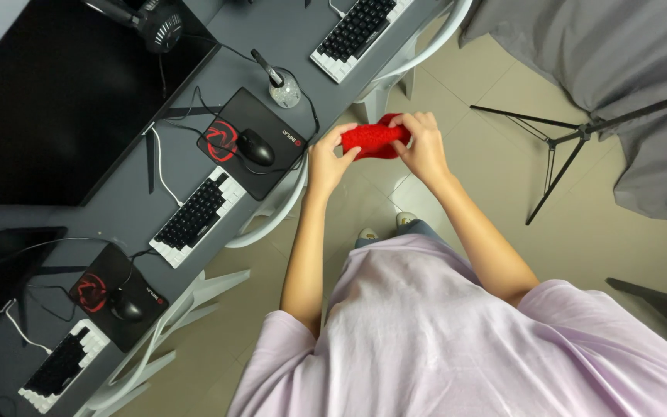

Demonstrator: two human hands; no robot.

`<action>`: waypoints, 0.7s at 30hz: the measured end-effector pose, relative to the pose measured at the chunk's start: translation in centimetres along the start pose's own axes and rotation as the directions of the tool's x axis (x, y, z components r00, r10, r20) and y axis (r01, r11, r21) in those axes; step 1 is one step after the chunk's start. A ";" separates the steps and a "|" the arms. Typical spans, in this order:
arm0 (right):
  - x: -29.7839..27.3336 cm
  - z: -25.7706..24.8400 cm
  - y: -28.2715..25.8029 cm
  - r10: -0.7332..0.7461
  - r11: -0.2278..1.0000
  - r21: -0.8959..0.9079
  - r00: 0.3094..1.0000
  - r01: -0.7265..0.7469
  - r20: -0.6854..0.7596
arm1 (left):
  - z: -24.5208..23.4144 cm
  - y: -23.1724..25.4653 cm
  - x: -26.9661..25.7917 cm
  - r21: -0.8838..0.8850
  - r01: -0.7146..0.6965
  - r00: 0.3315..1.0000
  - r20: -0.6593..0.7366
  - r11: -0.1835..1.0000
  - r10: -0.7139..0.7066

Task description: Cleaning computer workstations by arranging chairs and wiping down keyboards and mousepads.

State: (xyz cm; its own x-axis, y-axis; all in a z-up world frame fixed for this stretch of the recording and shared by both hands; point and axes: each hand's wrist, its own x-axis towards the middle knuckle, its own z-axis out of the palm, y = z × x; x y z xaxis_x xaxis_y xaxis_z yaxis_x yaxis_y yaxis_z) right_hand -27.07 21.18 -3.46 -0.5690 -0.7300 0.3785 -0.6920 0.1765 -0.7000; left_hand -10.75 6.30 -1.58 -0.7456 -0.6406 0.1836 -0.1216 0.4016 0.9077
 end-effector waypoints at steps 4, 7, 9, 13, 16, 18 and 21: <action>0.1 -0.7 -1.9 -0.086 0.996 0.021 0.993 0.088 -0.082 | 0.1 -0.5 -0.1 0.017 0.011 1.000 -0.021 1.000 -0.011; -0.1 0.1 -1.1 -0.168 0.967 0.189 0.986 0.169 -0.019 | -0.3 -0.7 -0.6 0.039 0.023 0.994 -0.112 0.999 -0.018; -0.2 0.7 -1.0 0.072 0.940 0.314 0.979 -0.131 0.193 | -0.5 -0.9 -0.9 -0.016 -0.042 0.985 -0.169 0.999 0.038; -0.3 1.5 -1.5 0.008 0.897 0.435 0.990 -0.070 0.144 | -1.3 -1.3 -1.6 0.021 -0.048 0.963 -0.264 0.999 0.052; -0.4 1.7 -2.2 -0.021 0.933 0.359 0.989 -0.034 0.146 | -1.6 -2.2 -2.4 0.114 -0.101 0.943 -0.307 0.988 0.132; -0.4 2.1 -2.4 -0.012 0.942 0.332 0.980 -0.056 0.199 | -1.9 -2.6 -2.7 0.042 -0.051 0.943 -0.328 0.998 0.062; -0.6 2.9 -2.0 0.005 0.890 0.439 0.966 -0.122 0.258 | -2.3 -3.2 -3.1 0.091 -0.054 0.935 -0.344 0.994 0.082</action>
State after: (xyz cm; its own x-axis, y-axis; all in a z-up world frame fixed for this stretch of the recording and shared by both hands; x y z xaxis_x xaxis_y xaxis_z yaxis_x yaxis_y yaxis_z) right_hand -24.10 19.35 -4.04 -0.4383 -0.8749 0.2059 -0.3517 -0.0439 -0.9351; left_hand -6.53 5.45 -4.18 -0.4816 -0.7914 0.3765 -0.1401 0.4936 0.8583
